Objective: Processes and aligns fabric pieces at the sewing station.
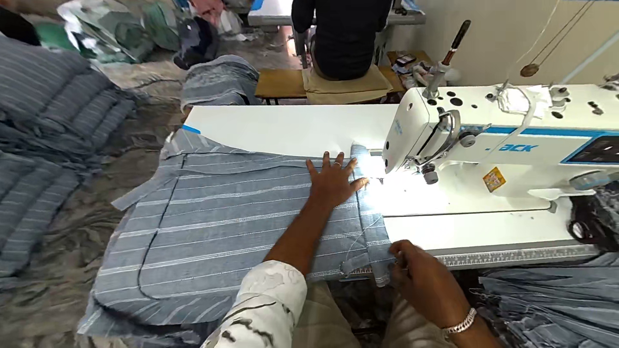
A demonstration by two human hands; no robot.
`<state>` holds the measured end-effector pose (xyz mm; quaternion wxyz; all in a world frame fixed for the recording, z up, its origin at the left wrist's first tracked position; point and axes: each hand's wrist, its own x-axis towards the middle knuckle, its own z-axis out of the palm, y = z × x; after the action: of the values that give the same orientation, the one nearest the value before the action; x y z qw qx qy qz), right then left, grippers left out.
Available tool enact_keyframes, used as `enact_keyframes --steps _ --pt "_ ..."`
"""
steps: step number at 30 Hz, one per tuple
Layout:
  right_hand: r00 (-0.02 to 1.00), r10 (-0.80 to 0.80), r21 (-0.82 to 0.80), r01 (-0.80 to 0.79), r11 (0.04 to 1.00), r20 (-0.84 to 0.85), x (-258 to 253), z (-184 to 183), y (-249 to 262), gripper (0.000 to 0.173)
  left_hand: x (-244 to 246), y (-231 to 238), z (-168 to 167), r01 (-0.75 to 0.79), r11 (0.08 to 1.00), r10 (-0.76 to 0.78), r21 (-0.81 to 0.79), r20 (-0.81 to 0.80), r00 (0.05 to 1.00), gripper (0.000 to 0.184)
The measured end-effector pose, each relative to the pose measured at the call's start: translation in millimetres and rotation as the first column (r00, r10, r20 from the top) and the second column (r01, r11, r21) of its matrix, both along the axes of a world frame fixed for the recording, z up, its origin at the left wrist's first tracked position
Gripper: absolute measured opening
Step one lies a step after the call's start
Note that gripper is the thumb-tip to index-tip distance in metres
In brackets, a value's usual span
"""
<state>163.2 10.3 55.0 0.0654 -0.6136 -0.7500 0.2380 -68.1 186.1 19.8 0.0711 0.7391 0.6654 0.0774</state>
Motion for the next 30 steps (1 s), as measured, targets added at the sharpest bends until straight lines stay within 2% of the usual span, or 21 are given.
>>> enact_keyframes --steps 4,7,9,11,13,15,18,19,23,26,28,30 --pt "0.991 0.126 0.174 -0.116 0.978 -0.048 -41.1 16.2 64.2 0.034 1.0 -1.9 -2.0 -0.034 0.999 0.034 -0.009 -0.026 0.999 0.085" --pt "0.98 0.198 0.305 -0.185 0.934 -0.012 -68.0 -13.6 117.8 0.026 1.8 1.9 2.2 -0.081 0.996 0.079 -0.046 -0.044 0.996 0.086" --pt "0.958 0.284 0.382 -0.273 0.883 0.031 -59.5 -27.4 109.7 0.023 3.1 6.0 7.7 -0.124 0.99 0.122 -0.068 -0.031 0.992 0.087" --pt "0.93 0.366 0.39 -0.354 0.85 0.046 -35.6 -32.9 73.6 0.024 7.4 10.0 9.7 -0.181 0.98 0.179 -0.078 -0.03 0.983 0.087" --pt "0.929 0.369 0.423 -0.343 0.839 0.022 -10.5 -35.0 40.1 0.022 14.4 12.9 9.4 -0.221 0.973 0.219 -0.068 -0.033 0.975 0.084" --pt "0.939 0.342 0.407 -0.307 0.86 -0.015 2.1 -28.3 31.1 0.021 17.5 14.0 8.1 -0.234 0.971 0.233 -0.049 -0.036 0.972 0.084" --pt "0.904 0.426 0.359 -0.387 0.85 -0.033 -6.3 -20.1 50.3 0.036 18.9 12.2 5.9 -0.231 0.972 0.229 -0.038 -0.049 0.972 0.086" --pt "0.883 0.469 0.345 -0.433 0.833 -0.026 -9.8 -23.2 59.5 0.036 18.8 12.3 6.5 -0.235 0.971 0.233 -0.038 -0.048 0.971 0.087" --pt "0.864 0.487 0.349 -0.421 0.837 -0.128 -10.2 -23.9 79.1 0.017 17.6 13.4 6.5 -0.241 0.97 0.239 -0.032 -0.045 0.97 0.087" --pt "0.895 0.429 0.297 -0.38 0.876 -0.121 -20.3 -9.4 91.7 0.034 16.3 13.2 4.7 -0.243 0.969 0.241 -0.047 -0.057 0.969 0.089" --pt "0.905 0.409 0.271 -0.368 0.89 -0.114 -33.6 -8.4 98.7 0.026 15.9 12.4 3.6 -0.24 0.97 0.238 -0.045 -0.056 0.97 0.088" --pt "0.909 0.394 0.313 -0.338 0.887 -0.136 -39.9 -12.6 101.6 0.015 17.7 13.3 7.5 -0.253 0.965 0.25 -0.064 -0.045 0.967 0.086"
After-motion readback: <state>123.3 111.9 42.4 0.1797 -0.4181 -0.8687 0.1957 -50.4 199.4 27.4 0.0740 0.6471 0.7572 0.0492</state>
